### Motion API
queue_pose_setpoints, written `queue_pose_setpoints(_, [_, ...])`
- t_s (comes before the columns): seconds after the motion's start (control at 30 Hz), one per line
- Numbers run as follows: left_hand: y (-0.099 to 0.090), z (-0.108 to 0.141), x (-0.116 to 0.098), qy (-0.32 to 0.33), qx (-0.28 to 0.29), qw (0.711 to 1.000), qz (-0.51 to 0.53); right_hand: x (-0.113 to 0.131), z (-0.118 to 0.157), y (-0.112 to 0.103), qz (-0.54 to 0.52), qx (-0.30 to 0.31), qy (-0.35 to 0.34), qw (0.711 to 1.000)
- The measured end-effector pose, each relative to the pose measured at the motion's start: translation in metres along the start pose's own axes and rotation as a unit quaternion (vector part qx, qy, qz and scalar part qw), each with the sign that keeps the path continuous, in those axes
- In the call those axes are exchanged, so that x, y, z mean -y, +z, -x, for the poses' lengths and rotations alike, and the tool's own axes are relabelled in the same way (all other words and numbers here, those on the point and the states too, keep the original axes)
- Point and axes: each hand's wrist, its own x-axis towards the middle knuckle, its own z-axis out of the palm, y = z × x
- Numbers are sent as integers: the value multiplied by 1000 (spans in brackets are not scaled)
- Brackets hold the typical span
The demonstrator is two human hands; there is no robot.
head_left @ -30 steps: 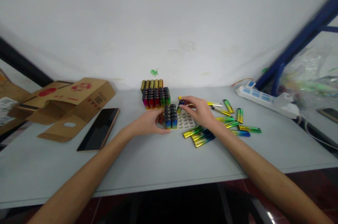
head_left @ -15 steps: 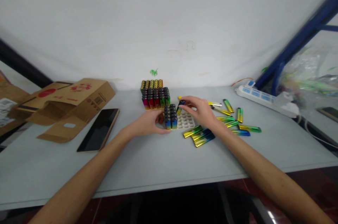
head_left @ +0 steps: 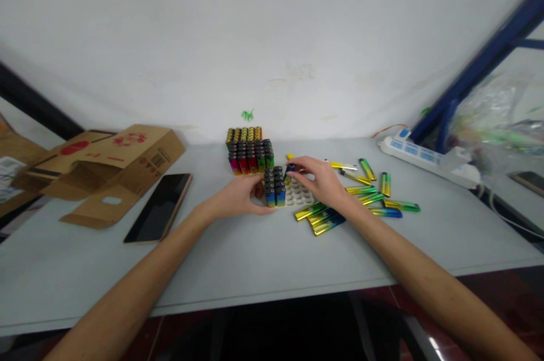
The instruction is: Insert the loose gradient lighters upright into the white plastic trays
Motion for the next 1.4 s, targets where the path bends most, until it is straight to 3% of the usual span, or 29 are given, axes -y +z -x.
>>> queue_pose_setpoints(0.17, [1, 1, -1, -8, -6, 1000, -5, -4, -2, -1, 40, 25, -31, 998])
queue_pose_setpoints(0.43, [1, 0, 0, -9, -3, 1000, -6, -2, -4, 2, 34, 41, 31, 998])
queue_pose_setpoints(0.63, [2, -1, 1, 7, -6, 1000, 15, 8, 5, -48, 53, 63, 51, 995])
queue_pose_setpoints(0.73, [2, -1, 1, 5, -8, 1000, 29, 13, 20, -79, 57, 139, 123, 981])
queue_pose_setpoints(0.83, [1, 0, 0, 1, -17, 999, 31, 19, 41, -97, 64, 207, 167, 962])
queue_pose_setpoints(1.03, [0, 1, -3, 1, -23, 999, 28, 31, 76, -92, 82, 257, 210, 940])
queue_pose_setpoints(1.2, [1, 0, -1, -3, -17, 999, 29, 33, 71, -85, 78, 283, 211, 932])
queue_pose_setpoints(1.4, [2, 1, 0, -12, -20, 1000, 18, 26, 66, -92, 54, 284, 228, 930])
